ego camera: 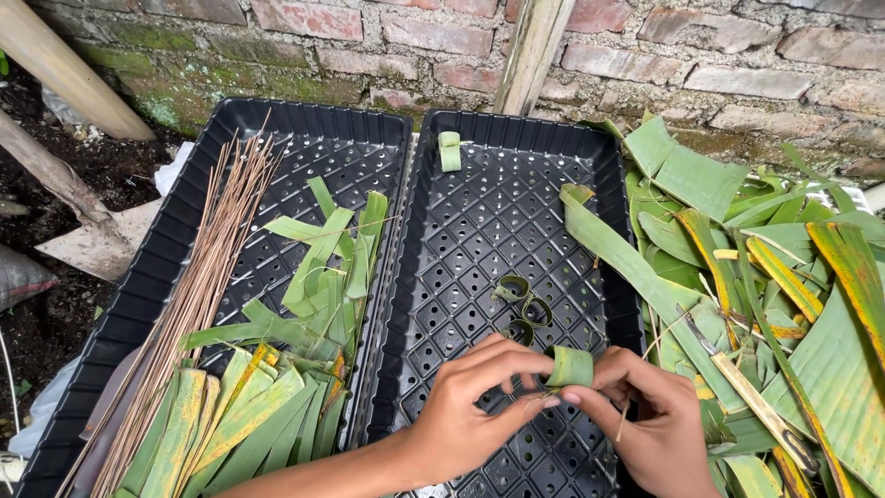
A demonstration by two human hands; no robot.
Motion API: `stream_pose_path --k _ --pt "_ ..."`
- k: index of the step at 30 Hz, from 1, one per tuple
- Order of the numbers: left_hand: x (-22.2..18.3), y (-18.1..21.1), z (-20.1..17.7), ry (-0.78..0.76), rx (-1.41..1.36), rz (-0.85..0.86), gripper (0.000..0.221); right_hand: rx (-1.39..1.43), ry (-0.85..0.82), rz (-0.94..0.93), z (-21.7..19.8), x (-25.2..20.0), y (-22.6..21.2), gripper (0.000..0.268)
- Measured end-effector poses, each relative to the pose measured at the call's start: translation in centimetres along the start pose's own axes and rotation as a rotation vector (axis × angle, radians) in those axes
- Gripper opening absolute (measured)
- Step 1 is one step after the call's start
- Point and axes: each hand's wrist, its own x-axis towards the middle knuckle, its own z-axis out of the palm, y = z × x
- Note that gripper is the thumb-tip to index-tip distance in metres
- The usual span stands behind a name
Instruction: Folding and rolling leaf strips into small cylindrical containers and securing them with thin sticks for agricultural use.
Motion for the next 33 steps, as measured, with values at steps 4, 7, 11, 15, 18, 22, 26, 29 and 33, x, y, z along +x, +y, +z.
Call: stream_pose_path --k 4,7,11,15,18,22,26,29,33 --pt "0.1 -0.7 0.3 0.032 -0.057 -0.01 0.024 0.035 -0.005 0.079 0.3 -0.1 -0.1 0.019" --pt "0.8 -0.6 0.2 0.034 -0.14 -0.092 0.019 -0.043 0.021 0.003 0.2 0.6 -0.9 0.026" --pt "1.6 -0.8 -0.1 0.148 -0.19 -0.287 0.011 -0.462 0.108 -0.343 0.3 0.7 -4.4 0.048" --pt "1.0 -2.7 -0.1 0.254 -0.188 -0.346 0.017 -0.831 0.109 -0.509 -0.5 1.3 -6.0 0.033" --pt "1.5 -2.2 -0.2 0.292 -0.182 -0.344 0.009 -0.859 -0.028 -0.596 0.2 2.4 -4.6 0.017" --pt "1.6 -1.4 -0.5 0.264 -0.167 -0.309 0.009 -0.877 -0.025 -0.439 1.3 1.9 -2.6 0.018" --pt "1.5 -1.2 -0.3 0.268 -0.205 -0.356 0.01 -0.664 0.044 -0.365 1.7 2.2 -1.8 0.02" --pt "1.5 -1.0 -0.4 0.226 -0.236 -0.377 0.013 -0.595 0.032 -0.43 2.1 2.9 -2.5 0.016" --pt "0.7 -2.0 -0.4 0.195 -0.428 -0.484 0.024 -0.398 -0.028 -0.347 2.0 3.3 -3.9 0.005"
